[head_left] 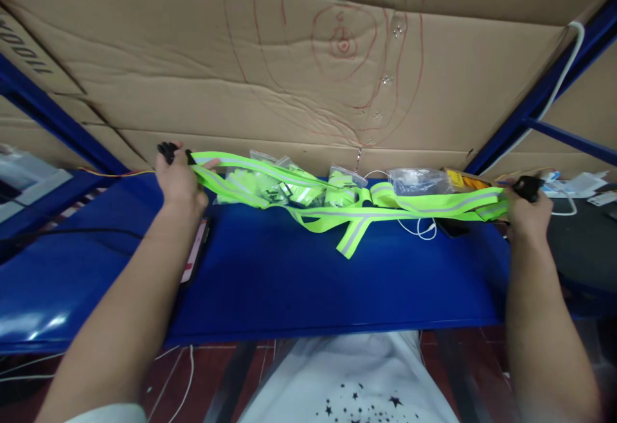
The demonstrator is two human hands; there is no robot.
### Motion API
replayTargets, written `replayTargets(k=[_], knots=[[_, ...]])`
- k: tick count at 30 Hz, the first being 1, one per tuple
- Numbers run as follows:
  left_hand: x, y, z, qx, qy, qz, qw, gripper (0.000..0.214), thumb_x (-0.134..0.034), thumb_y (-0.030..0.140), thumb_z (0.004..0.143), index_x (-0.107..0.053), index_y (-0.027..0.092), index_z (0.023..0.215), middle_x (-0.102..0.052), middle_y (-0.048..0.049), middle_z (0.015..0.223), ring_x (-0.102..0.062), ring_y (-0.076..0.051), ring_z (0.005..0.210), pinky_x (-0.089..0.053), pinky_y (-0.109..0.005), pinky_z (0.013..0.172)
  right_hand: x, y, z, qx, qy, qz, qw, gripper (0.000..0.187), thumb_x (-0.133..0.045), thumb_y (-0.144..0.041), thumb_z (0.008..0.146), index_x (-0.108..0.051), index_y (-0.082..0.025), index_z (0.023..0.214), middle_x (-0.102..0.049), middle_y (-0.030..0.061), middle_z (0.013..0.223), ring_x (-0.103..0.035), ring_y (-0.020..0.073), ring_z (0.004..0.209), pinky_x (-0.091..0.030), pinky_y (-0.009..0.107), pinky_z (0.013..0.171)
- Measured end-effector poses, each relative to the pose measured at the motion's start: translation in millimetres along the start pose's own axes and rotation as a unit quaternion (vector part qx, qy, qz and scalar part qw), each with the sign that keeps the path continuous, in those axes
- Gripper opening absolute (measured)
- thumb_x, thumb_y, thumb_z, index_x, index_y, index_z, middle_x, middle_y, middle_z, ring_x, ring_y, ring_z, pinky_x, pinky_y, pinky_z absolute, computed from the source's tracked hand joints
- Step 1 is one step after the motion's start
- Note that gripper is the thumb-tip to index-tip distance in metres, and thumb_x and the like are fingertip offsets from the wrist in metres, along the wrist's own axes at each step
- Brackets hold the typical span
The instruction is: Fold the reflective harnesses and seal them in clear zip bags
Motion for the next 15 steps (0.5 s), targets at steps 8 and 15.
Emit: replayTargets(k=[8,15], knots=[[-46.7,57.0,-141.5,-0.394,-0.252,0.162,0.869,0.037,-0.057,0.032,0.100,-0.062,0.027,0.136,-0.064,-0.0090,0.134,-0.072,-0.025,0.109,-0.052,-0.048,0.108,-37.0,-141.6,-109.8,0.396,-0.170,-0.103,0.896,0.068,-0.060,-0.015,0.066,-0.067,-0.028,0.132,-0.068,0.0085,0.127,-0.059,0.0347,0.123,-0.043,0.050,0.109],[-59.1,21.6,-266.8,-0.494,-0.473,0.360,0.635,0.091,-0.044,0.010,0.094,0.003,0.038,0.167,-0.054,-0.0137,0.153,-0.061,-0.034,0.134,-0.060,-0.051,0.100,-105.8,-208.1,-257.1,0.513,-0.383,-0.022,0.768,0.084,-0.062,-0.013,0.067,-0.054,-0.036,0.147,-0.072,0.0054,0.119,-0.064,0.0351,0.100,-0.049,0.052,0.083]])
Point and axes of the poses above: each hand's wrist, its own z-axis towards the middle knuckle, its own x-axis out of the back of the hand, y = z × x, the point moved 6 cm from there along z, towards the middle knuckle
